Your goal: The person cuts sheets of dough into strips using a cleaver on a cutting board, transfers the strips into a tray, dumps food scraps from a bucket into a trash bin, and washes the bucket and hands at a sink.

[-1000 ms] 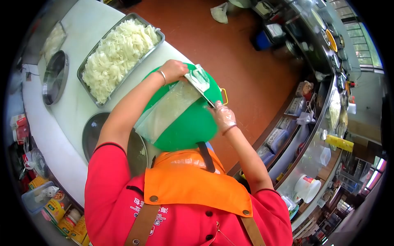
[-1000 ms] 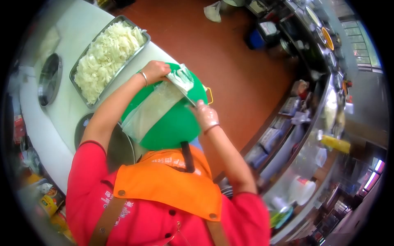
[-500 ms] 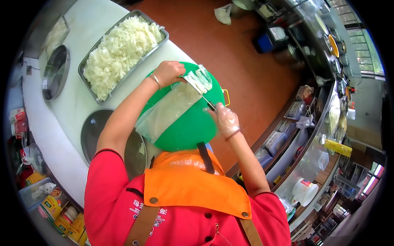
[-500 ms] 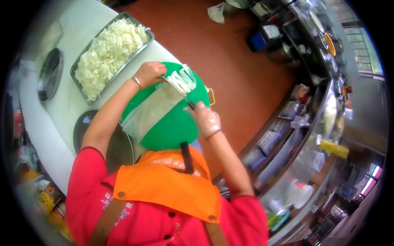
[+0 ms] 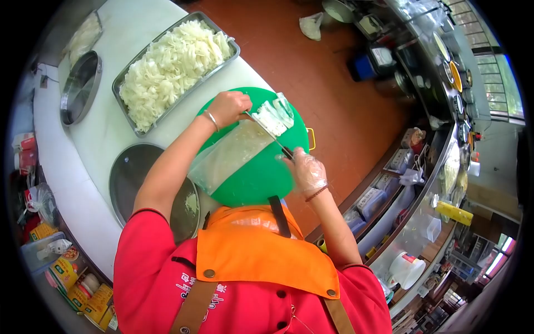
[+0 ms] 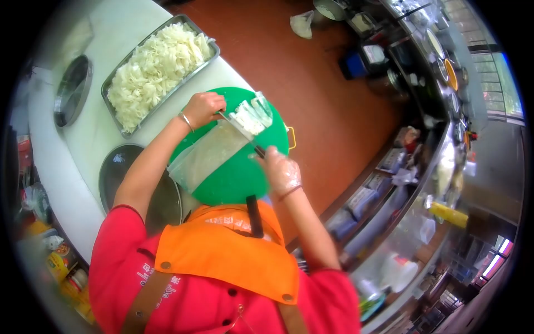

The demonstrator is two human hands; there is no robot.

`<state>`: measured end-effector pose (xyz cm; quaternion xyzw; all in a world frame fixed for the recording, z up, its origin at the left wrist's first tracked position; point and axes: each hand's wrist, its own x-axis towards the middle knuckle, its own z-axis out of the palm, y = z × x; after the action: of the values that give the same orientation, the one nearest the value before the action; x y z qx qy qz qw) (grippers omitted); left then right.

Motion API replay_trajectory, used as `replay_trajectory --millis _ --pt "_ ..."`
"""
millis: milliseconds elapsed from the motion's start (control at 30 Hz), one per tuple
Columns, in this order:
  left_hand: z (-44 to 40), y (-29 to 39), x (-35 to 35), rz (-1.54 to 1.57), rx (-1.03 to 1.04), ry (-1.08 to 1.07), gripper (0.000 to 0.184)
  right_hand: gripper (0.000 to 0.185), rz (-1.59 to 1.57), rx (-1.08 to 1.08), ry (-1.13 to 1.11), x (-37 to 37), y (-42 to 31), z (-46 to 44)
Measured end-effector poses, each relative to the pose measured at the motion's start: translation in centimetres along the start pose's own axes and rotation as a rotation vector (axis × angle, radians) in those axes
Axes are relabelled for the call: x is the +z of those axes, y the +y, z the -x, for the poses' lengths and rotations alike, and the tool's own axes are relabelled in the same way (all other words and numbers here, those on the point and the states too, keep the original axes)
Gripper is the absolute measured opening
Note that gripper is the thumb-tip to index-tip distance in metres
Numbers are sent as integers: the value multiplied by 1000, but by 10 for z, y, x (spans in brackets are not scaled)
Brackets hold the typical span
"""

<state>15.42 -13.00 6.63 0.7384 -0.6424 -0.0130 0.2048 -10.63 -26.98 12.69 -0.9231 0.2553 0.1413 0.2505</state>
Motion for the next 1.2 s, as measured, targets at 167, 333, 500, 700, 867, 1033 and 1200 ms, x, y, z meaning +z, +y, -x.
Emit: replay_trajectory --millis 167,333,500,700,867,1033,1200 --pt "0 -9 9 -47 -1 -95 22 51 8 36 -40 28 5 -1" --pt "22 6 7 -3 -25 -116 22 51 -21 45 -77 39 -2 5" --pt "22 3 -11 -61 -17 -59 29 47 -9 -45 -14 13 -15 5" --pt "32 -4 -6 -72 -45 -81 23 45 -22 -46 -33 29 -20 5" --pt "48 4 0 -35 -42 -127 29 44 -44 -75 -31 45 -14 20" --pt "52 7 -21 -16 -55 6 28 43 -11 -104 -11 25 -32 14" --pt "60 0 -6 -67 -34 -58 30 43 -30 -107 -14 45 -25 10"
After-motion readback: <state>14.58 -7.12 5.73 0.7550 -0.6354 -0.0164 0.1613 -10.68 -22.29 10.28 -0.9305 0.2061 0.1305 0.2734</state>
